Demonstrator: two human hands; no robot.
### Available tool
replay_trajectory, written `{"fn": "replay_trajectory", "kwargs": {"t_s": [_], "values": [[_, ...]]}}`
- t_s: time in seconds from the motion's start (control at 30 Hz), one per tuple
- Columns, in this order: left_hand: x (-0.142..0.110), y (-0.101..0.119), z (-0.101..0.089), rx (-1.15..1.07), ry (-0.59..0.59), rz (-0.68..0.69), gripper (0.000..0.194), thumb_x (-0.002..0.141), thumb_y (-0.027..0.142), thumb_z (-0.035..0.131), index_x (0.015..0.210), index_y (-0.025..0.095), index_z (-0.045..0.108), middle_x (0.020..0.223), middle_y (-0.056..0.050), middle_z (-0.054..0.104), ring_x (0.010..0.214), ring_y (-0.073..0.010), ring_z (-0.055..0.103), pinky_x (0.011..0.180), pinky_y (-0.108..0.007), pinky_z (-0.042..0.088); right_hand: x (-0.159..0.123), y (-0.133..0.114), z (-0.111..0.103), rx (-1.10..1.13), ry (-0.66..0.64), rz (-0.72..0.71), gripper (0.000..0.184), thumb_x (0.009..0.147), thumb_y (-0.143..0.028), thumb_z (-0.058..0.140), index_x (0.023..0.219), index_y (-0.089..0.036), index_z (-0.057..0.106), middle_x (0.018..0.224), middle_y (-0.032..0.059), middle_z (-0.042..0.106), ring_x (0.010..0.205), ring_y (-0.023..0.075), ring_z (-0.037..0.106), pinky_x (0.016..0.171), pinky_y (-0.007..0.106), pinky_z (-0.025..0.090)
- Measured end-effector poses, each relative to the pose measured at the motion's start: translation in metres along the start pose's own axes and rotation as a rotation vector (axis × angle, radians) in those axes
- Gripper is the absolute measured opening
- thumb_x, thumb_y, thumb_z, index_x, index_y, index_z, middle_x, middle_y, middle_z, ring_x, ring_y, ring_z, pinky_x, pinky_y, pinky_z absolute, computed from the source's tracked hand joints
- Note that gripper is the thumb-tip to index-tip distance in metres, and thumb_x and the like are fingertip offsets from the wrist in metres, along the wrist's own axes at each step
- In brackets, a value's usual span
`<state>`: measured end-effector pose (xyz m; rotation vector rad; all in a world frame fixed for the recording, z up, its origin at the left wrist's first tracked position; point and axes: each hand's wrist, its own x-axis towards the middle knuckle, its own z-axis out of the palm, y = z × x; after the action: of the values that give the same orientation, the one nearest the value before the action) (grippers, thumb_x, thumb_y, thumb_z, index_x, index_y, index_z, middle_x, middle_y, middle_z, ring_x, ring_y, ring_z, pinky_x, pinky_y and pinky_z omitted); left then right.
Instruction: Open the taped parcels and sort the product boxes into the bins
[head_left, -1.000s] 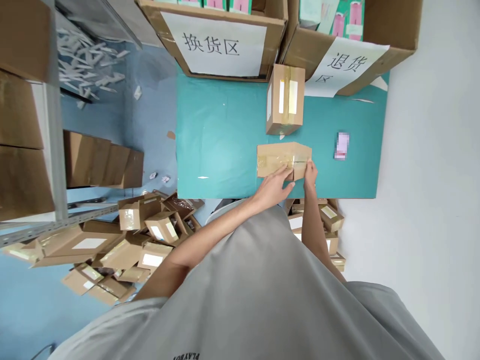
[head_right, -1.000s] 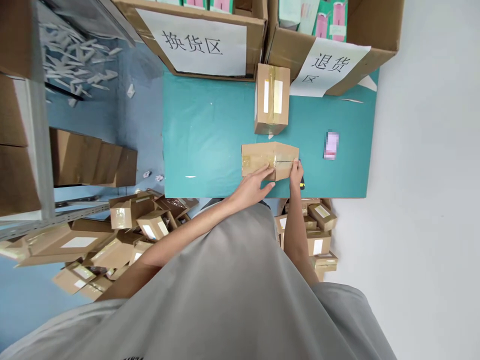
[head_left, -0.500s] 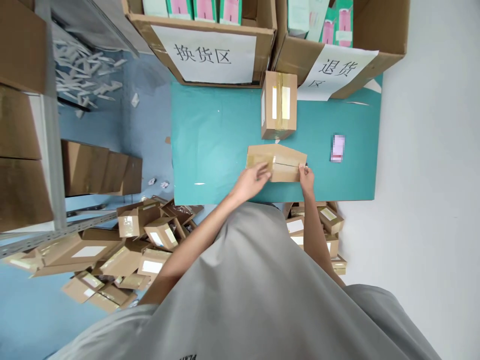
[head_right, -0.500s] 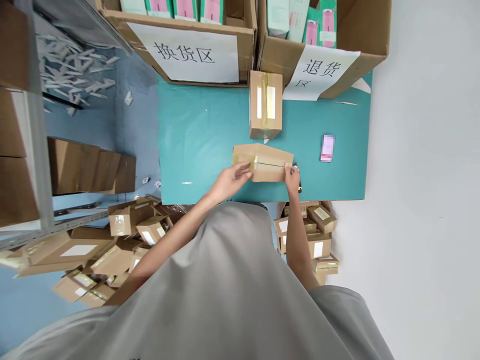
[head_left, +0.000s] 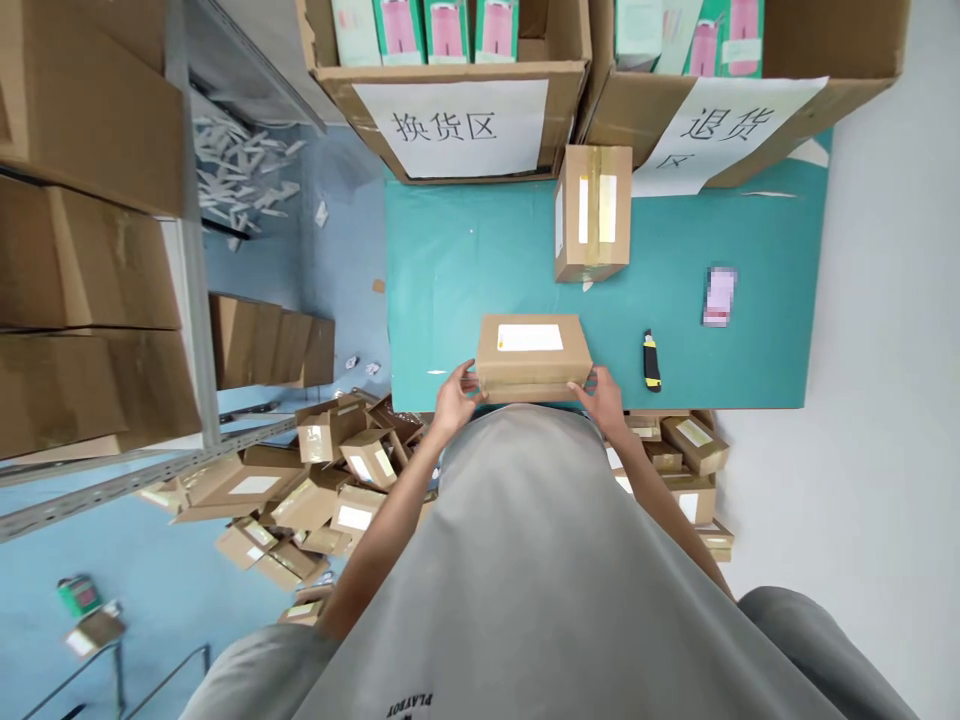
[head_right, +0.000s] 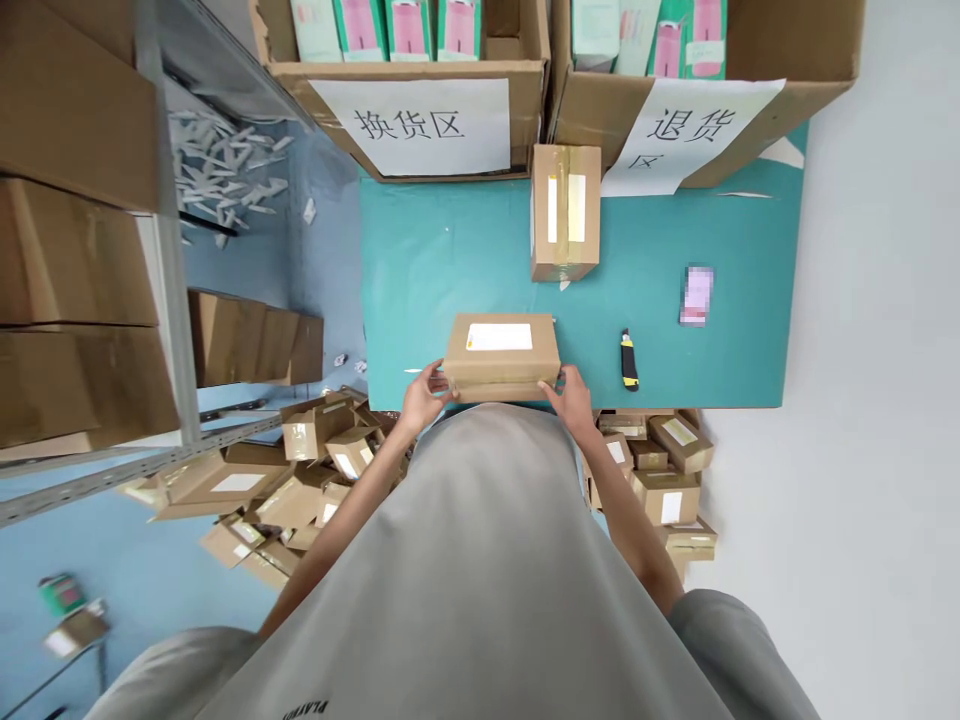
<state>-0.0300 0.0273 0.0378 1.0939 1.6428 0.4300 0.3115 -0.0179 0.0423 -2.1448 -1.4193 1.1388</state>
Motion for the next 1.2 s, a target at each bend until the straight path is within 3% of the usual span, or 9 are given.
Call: {"fn": "replay_trajectory", "kwargs": {"t_s": [0.23, 0.37, 0.5, 0.63, 0.73, 0.8, 0.9, 1.0, 1.2], "values": [[-0.016, -0.015, 0.01, 0.113, -0.002, -0.001, 0.074, 0.074, 0.012, 0.081, 0.147, 0.016, 0.071, 0.115, -0.01, 0.08, 0.106, -0.0311, 0.08, 0.11, -0.05, 0.064, -0.025, 0.013, 0.006, 0.09, -0.089, 0.127, 0.048, 0.091, -0.062, 0.079, 0.116, -0.025, 0.063, 0.122, 0.0152, 0.081, 0.103, 0.034, 0.081, 0.09, 0.049, 0.068], [-0.007, 0.001, 0.003, -0.007, 0.036, 0.0, 0.071, 0.079, 0.024, 0.084, 0.149, 0.018, 0.07, 0.123, -0.011, 0.08, 0.109, -0.0301, 0.08, 0.11, -0.05, 0.065, -0.005, -0.003, -0.005, 0.098, -0.032, 0.055, 0.049, 0.095, -0.068, 0.073, 0.115, -0.024, 0.066, 0.115, 0.0156, 0.083, 0.1, 0.0341, 0.081, 0.09, 0.047, 0.068], [0.004, 0.024, -0.014, -0.022, 0.113, 0.113, 0.047, 0.093, 0.042, 0.077, 0.133, 0.017, 0.078, 0.126, -0.013, 0.08, 0.11, -0.0288, 0.081, 0.106, -0.044, 0.066, 0.021, -0.025, -0.017, 0.083, 0.029, -0.071, 0.047, 0.101, -0.064, 0.065, 0.119, -0.022, 0.073, 0.116, 0.0144, 0.085, 0.099, 0.0314, 0.082, 0.091, 0.044, 0.066], [0.009, 0.036, -0.03, 0.144, 0.03, 0.071, 0.034, 0.094, 0.039, 0.075, 0.122, 0.019, 0.08, 0.124, -0.012, 0.082, 0.103, -0.0309, 0.083, 0.101, -0.044, 0.066, 0.032, -0.036, -0.016, 0.011, -0.03, -0.076, 0.036, 0.102, -0.052, 0.069, 0.121, -0.023, 0.078, 0.119, 0.0123, 0.087, 0.096, 0.0293, 0.083, 0.094, 0.042, 0.064], [0.012, 0.041, -0.033, 0.268, 0.002, 0.027, 0.041, 0.098, 0.034, 0.069, 0.134, 0.016, 0.074, 0.128, -0.018, 0.08, 0.116, -0.0363, 0.081, 0.11, -0.051, 0.063, 0.044, -0.033, -0.013, 0.034, -0.079, -0.031, 0.034, 0.101, -0.05, 0.071, 0.12, -0.022, 0.079, 0.121, 0.0129, 0.087, 0.098, 0.0297, 0.084, 0.097, 0.042, 0.064], [0.02, 0.051, -0.028, 0.358, 0.106, 0.127, 0.057, 0.1, 0.034, 0.066, 0.153, 0.013, 0.062, 0.148, -0.023, 0.071, 0.143, -0.0408, 0.068, 0.124, -0.056, 0.054, 0.063, -0.031, -0.015, 0.093, -0.014, -0.024, 0.042, 0.101, -0.052, 0.071, 0.128, -0.021, 0.077, 0.132, 0.0163, 0.084, 0.108, 0.0315, 0.084, 0.1, 0.044, 0.065], [0.047, 0.084, -0.01, 0.442, 0.182, 0.353, 0.071, 0.102, 0.037, 0.064, 0.168, 0.013, 0.047, 0.169, -0.025, 0.053, 0.164, -0.0408, 0.047, 0.137, -0.057, 0.039, 0.115, -0.036, -0.031, 0.149, 0.219, 0.026, 0.062, 0.099, -0.056, 0.072, 0.144, -0.014, 0.069, 0.149, 0.025, 0.074, 0.124, 0.0362, 0.08, 0.105, 0.047, 0.064], [0.089, 0.137, 0.019, 0.472, 0.087, 0.464, 0.07, 0.106, 0.04, 0.059, 0.169, 0.013, 0.046, 0.172, -0.024, 0.052, 0.165, -0.0389, 0.046, 0.139, -0.054, 0.036, 0.176, -0.056, -0.057, 0.185, 0.338, 0.123, 0.069, 0.101, -0.054, 0.069, 0.15, -0.007, 0.064, 0.155, 0.0303, 0.068, 0.134, 0.0371, 0.076, 0.114, 0.048, 0.059], [0.157, 0.231, 0.078, 0.665, -0.119, 0.402, 0.058, 0.107, 0.031, 0.059, 0.161, 0.011, 0.052, 0.162, -0.027, 0.061, 0.152, -0.0363, 0.062, 0.125, -0.045, 0.048, 0.246, -0.097, -0.092, 0.259, 0.326, 0.137, 0.036, 0.093, -0.035, 0.079, 0.123, -0.015, 0.079, 0.134, 0.0203, 0.083, 0.127, 0.0346, 0.08, 0.11, 0.041, 0.06]]}}
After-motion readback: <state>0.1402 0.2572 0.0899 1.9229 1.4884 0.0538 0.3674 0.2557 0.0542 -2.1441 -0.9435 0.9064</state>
